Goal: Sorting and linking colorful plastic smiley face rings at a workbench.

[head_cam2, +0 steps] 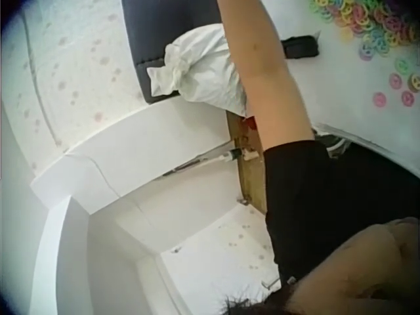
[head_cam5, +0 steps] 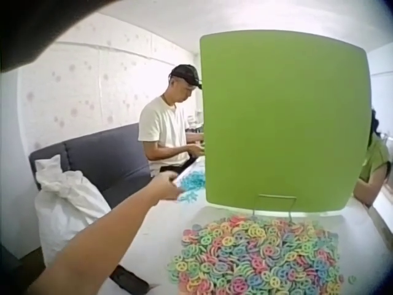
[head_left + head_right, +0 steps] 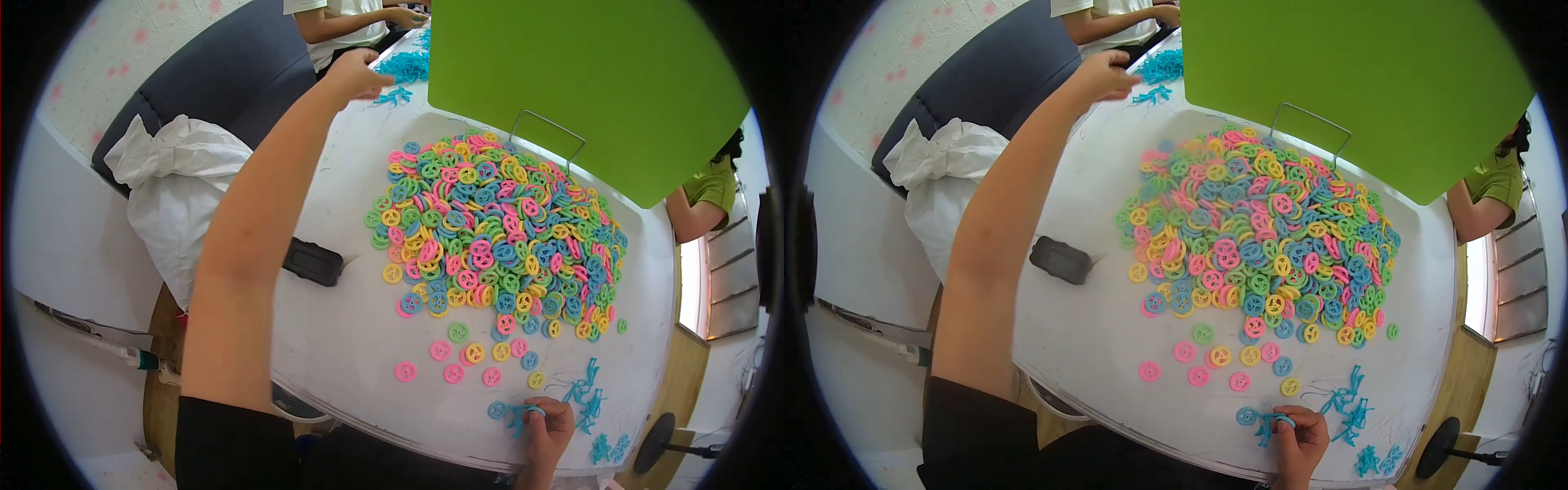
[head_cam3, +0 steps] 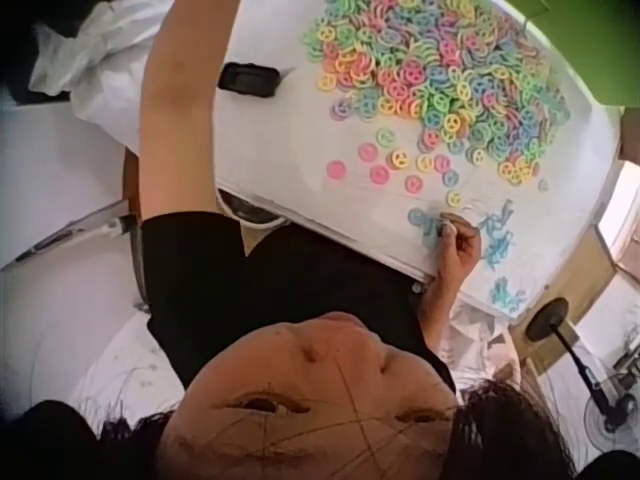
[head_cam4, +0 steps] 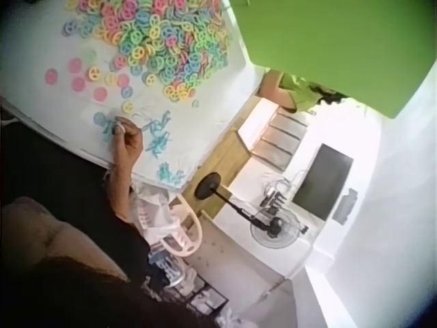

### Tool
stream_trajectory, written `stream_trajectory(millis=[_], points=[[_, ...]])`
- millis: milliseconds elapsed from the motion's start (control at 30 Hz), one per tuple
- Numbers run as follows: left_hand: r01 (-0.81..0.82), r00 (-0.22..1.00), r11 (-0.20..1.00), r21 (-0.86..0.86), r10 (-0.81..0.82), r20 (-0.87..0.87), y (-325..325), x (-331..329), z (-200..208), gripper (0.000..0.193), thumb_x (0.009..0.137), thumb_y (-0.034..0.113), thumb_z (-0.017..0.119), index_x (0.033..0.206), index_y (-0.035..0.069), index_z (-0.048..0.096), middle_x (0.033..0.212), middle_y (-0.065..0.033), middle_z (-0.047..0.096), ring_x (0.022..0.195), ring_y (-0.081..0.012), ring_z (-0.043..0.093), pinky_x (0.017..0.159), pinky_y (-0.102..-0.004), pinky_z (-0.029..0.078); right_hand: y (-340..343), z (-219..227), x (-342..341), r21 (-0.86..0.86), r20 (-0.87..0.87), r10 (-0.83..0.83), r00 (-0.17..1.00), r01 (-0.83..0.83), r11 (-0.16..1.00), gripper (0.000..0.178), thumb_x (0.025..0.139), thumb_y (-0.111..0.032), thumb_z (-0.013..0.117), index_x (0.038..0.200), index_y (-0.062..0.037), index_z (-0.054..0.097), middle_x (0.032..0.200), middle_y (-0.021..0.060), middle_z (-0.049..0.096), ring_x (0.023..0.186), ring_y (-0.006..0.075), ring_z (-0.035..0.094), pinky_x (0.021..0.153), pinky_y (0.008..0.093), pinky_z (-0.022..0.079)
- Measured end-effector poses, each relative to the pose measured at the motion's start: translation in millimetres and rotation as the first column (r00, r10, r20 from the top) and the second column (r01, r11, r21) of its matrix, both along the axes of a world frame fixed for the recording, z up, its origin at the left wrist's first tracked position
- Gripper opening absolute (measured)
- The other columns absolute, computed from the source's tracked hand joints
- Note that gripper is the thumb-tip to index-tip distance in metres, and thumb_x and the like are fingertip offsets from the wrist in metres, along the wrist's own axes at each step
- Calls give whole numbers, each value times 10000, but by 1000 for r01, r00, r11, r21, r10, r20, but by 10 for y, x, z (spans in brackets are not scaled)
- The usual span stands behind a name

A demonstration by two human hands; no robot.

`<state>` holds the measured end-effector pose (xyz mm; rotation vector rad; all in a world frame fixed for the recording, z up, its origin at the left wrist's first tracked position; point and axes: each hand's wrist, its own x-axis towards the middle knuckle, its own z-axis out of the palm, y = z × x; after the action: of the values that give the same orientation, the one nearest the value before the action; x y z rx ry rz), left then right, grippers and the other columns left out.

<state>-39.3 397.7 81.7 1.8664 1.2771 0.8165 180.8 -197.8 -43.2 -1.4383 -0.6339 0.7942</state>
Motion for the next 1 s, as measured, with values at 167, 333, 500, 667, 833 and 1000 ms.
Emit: stream_trajectory(millis=[167, 333, 500, 667, 833, 1000], points=[[-184, 979, 980, 77, 175, 108, -14, 144, -101, 603, 824, 133, 801, 1362, -21, 579, 1286, -172, 638, 908, -206, 724, 716, -304, 637, -4, 21, -2, 1, -26, -25, 999, 25, 1000, 150, 918, -26, 696, 980, -41, 560, 1034, 185, 699, 816, 148, 633, 708, 267, 543], [-156, 932, 967, 203, 76, 355, -777, -55, -197, 318, 886, 118, 713, 1183, 6, 683, 1027, -90, 709, 886, -153, 705, 681, -273, 591, -65, 18, 29, 59, -37, 36, 999, -33, 998, 168, 894, 85, 646, 985, -14, 545, 1082, 214, 692, 848, 163, 658, 764, 300, 581], [305, 941, 929, 212, -328, 84, -3065, -127, -199, 167, 884, 99, 729, 1050, 92, 711, 953, -45, 712, 820, -168, 677, 696, -309, 547, -47, 222, -125, 49, -8, 36, 999, -35, 998, 158, 915, -23, 705, 961, -21, 554, 1017, 199, 702, 778, 163, 651, 708, 289, 558], [626, 762, 771, 116, -636, 119, -4212, 27, -443, 354, 843, 80, 799, 1180, 75, 690, 1186, -93, 683, 1078, -241, 659, 854, -358, 546, 137, 413, -170, 136, -16, 292, 956, -287, 948, 156, 919, 80, 658, 1037, 28, 570, 1108, 232, 692, 909, 205, 696, 814, 332, 588], [676, 708, 730, -103, -604, 367, -4484, 331, -565, 427, 862, 100, 802, 1257, 76, 642, 1202, -101, 623, 1131, -235, 640, 862, -349, 553, 336, 464, -125, 179, -242, 367, 898, -331, 927, 133, 952, 63, 638, 1073, 40, 588, 1108, 194, 706, 936, 190, 697, 837, 316, 575], [636, 762, 704, -317, -508, 401, -4499, 419, -629, 372, 902, 60, 759, 1246, 67, 617, 1136, -86, 633, 1011, -155, 674, 778, -283, 571, 248, 414, -69, 143, -281, 355, 892, -327, 934, 110, 965, 38, 636, 1063, 31, 586, 1091, 167, 717, 969, 169, 687, 845, 312, 567]])
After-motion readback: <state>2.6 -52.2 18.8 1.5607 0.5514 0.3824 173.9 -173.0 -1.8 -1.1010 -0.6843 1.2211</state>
